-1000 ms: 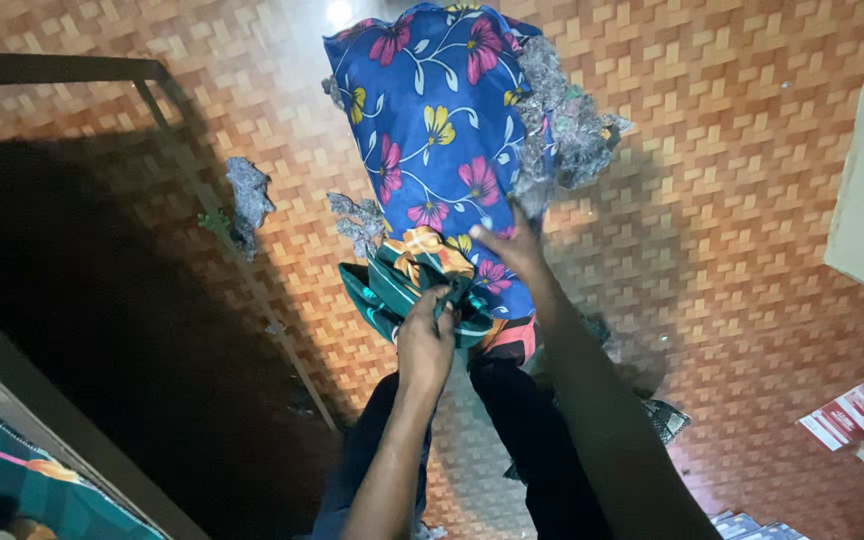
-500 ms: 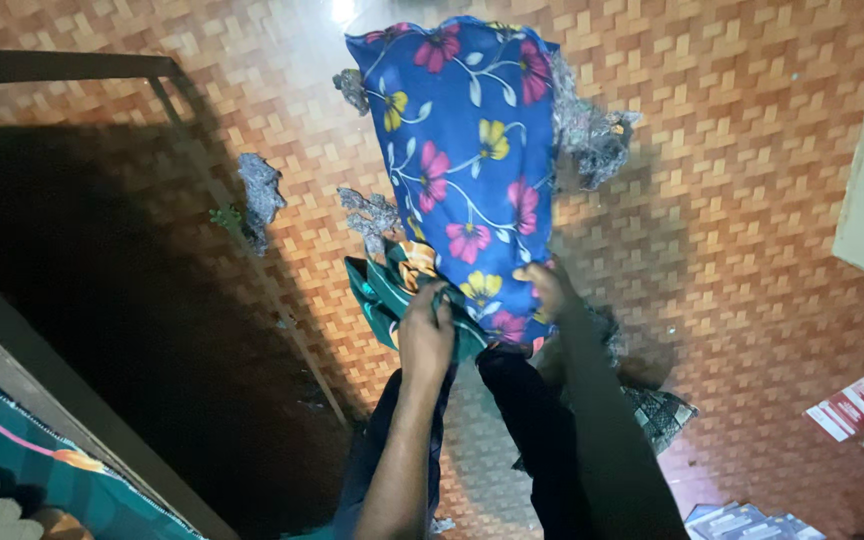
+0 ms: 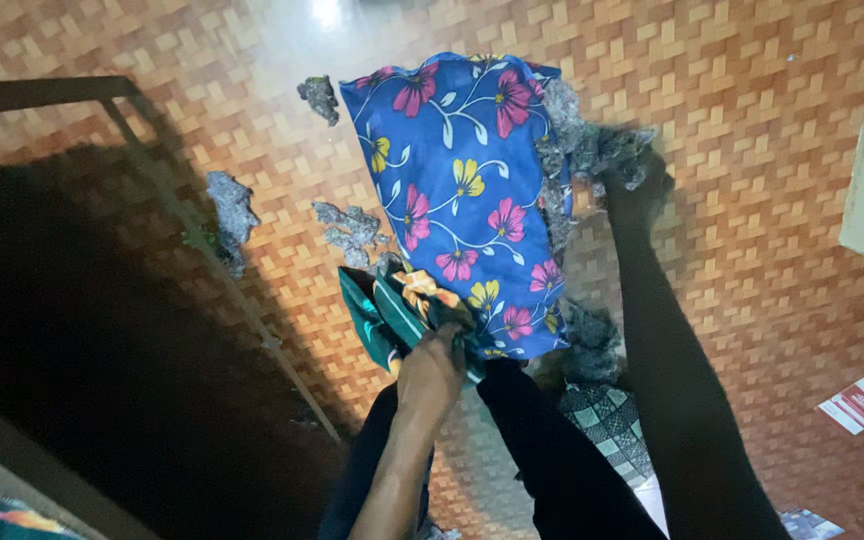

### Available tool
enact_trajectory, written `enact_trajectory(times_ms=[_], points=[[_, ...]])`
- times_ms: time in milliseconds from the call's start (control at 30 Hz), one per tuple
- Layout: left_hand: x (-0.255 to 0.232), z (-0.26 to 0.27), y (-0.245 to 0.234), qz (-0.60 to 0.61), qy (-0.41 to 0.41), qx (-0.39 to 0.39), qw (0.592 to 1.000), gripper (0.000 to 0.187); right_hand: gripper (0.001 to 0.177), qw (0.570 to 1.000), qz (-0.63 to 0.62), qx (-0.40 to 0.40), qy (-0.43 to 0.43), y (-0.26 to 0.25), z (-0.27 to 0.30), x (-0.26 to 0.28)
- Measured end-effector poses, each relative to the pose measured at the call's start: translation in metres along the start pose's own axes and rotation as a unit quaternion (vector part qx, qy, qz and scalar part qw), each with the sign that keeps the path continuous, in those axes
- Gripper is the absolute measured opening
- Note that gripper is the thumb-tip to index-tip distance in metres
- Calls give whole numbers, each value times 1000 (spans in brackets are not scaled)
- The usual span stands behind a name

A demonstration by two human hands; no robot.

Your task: The person smooths and rolls a long beige cloth on a bed, positions two different floral-patterned pillows on the bed, and folds several pieces of fabric on a table.

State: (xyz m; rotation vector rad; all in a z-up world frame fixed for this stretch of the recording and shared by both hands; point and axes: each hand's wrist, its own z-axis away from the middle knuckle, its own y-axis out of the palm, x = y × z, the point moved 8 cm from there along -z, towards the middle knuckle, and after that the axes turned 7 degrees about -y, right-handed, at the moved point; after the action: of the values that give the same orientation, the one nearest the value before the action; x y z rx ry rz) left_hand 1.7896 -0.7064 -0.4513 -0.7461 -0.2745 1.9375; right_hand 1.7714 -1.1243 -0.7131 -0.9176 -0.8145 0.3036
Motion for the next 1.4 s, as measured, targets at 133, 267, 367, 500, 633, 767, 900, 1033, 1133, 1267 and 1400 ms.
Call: enact_trajectory(times_ms=[133, 267, 367, 500, 633, 767, 900, 1033, 1133, 1267, 1400], points=[[-13, -1, 4, -38, 6, 12, 999, 31, 55, 1000, -1, 13, -22, 34, -36, -3], [-13, -8, 6, -47, -38, 53, 997, 29, 57, 999, 16, 19, -39, 63, -40, 1], [-18, -10, 1, -32, -36, 42, 998, 26, 59, 996, 22, 14, -87, 87, -56, 36], [-19, -14, -2, -16, -34, 23, 999, 31, 79, 935, -209, 7, -287, 88, -43, 111], [-13, -18, -1, -21, -40, 23, 999, 35, 74, 988, -35, 140, -59, 118, -34, 83], [-10, -18, 2, -9, -38, 12, 999, 38, 83, 902, -348, 240, 82, 129, 49, 70], [-1, -18, 15, -22, -51, 24, 998, 33, 93, 926, -159, 341, 5, 139, 93, 135], [7, -23, 16, -30, -28, 0, 999, 32, 92, 910, -140, 390, -19, 140, 95, 178], [15, -19, 16, -17, -36, -5, 999, 29, 77, 820, -526, 225, 36, 139, 97, 168], [2, -12, -5, -3, 30, -113, 993, 27, 51, 969, -137, 198, 49, 170, 108, 99], [7, -10, -7, 12, -13, -66, 998, 31, 32, 977, 23, 210, -38, 192, 78, 85]])
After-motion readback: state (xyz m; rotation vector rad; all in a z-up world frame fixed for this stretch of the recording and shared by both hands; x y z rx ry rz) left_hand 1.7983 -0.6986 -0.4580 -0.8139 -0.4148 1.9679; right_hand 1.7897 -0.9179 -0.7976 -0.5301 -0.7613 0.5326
